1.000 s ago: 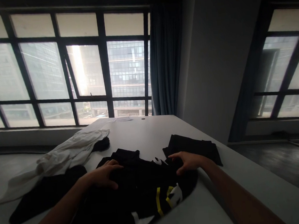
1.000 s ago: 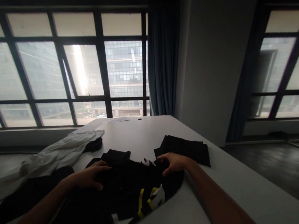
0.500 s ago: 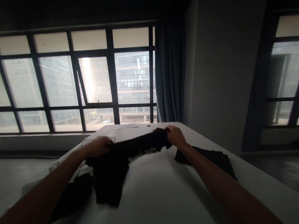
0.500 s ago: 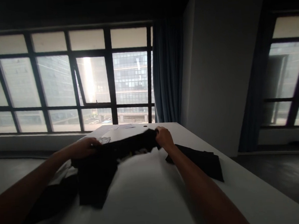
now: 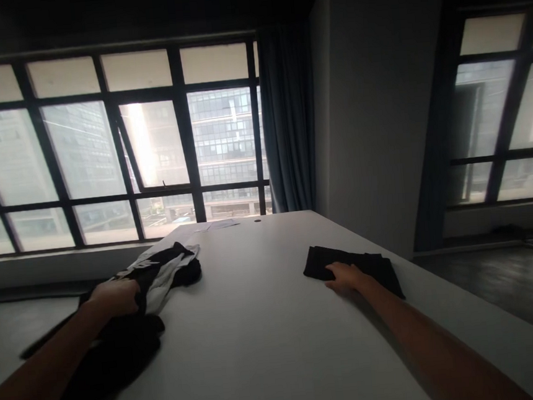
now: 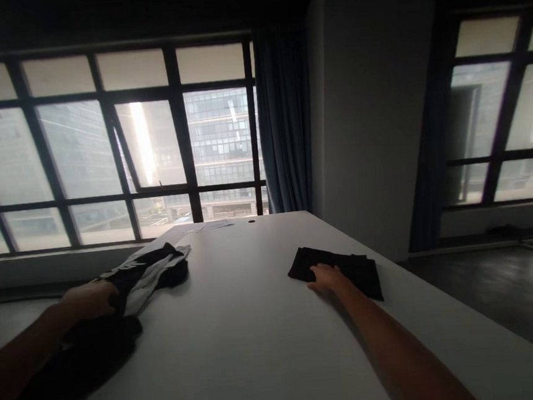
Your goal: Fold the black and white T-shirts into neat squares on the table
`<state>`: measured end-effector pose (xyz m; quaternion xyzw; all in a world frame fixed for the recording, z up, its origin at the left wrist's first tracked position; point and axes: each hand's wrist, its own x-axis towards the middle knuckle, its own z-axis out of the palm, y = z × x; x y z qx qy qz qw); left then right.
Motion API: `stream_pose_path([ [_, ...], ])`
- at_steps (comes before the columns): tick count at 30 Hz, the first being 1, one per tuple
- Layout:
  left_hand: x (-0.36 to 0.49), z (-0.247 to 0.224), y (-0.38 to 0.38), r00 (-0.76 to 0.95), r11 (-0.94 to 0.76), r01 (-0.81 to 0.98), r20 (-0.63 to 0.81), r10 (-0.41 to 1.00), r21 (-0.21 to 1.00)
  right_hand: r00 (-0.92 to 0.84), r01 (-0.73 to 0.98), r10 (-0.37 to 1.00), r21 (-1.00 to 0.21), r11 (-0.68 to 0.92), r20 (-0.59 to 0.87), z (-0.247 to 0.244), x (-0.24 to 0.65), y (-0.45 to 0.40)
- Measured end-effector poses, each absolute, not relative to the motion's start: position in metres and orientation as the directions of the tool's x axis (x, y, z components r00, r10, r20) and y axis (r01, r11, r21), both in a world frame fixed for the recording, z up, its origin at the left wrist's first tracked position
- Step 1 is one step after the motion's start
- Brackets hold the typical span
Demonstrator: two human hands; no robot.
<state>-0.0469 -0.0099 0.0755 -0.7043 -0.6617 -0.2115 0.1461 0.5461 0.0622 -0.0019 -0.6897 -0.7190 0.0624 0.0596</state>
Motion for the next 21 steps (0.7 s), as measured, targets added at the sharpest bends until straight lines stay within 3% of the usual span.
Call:
stream_pose_path([
  [2,-0.016,0.070,-0.008,0.027,-0.025,1.000,0.321,0.947,-0.010,0.031,0.988,0.999,-0.154,-0.028,0.017,-0.010,0.569,0.051],
  [3,0.004,0.068,-0.007,0.050,-0.047,0.999,0.302,0.952,-0.017,0.037,0.988,0.998,-0.152,-0.029,0.050,-0.013,0.573,0.046],
  [7,0.100,0.051,-0.014,0.267,-0.293,0.954,0.260,0.928,0.065,-0.003,0.984,0.977,-0.172,0.041,0.212,-0.010,0.551,0.028],
  [9,0.138,0.032,-0.019,0.340,-0.379,0.914,0.238,0.910,0.142,-0.125,0.937,0.969,-0.295,0.186,0.214,-0.002,0.530,0.017],
  [11,0.162,0.012,-0.022,0.333,-0.390,0.897,0.260,0.906,0.207,-0.393,0.773,0.909,-0.487,0.407,0.137,0.007,0.512,0.006],
  [14,0.171,-0.010,-0.021,0.311,-0.381,0.895,0.286,0.906,0.234,-0.539,0.601,0.833,-0.635,0.486,0.128,0.015,0.498,-0.005],
  [17,0.167,-0.018,-0.021,0.291,-0.346,0.915,0.252,0.923,0.206,-0.412,0.710,0.885,-0.532,0.461,0.216,0.008,0.498,-0.002],
  [21,0.164,-0.019,-0.024,0.333,-0.381,0.896,0.222,0.916,0.228,-0.441,0.764,0.882,-0.446,0.466,0.167,-0.016,0.495,0.010],
])
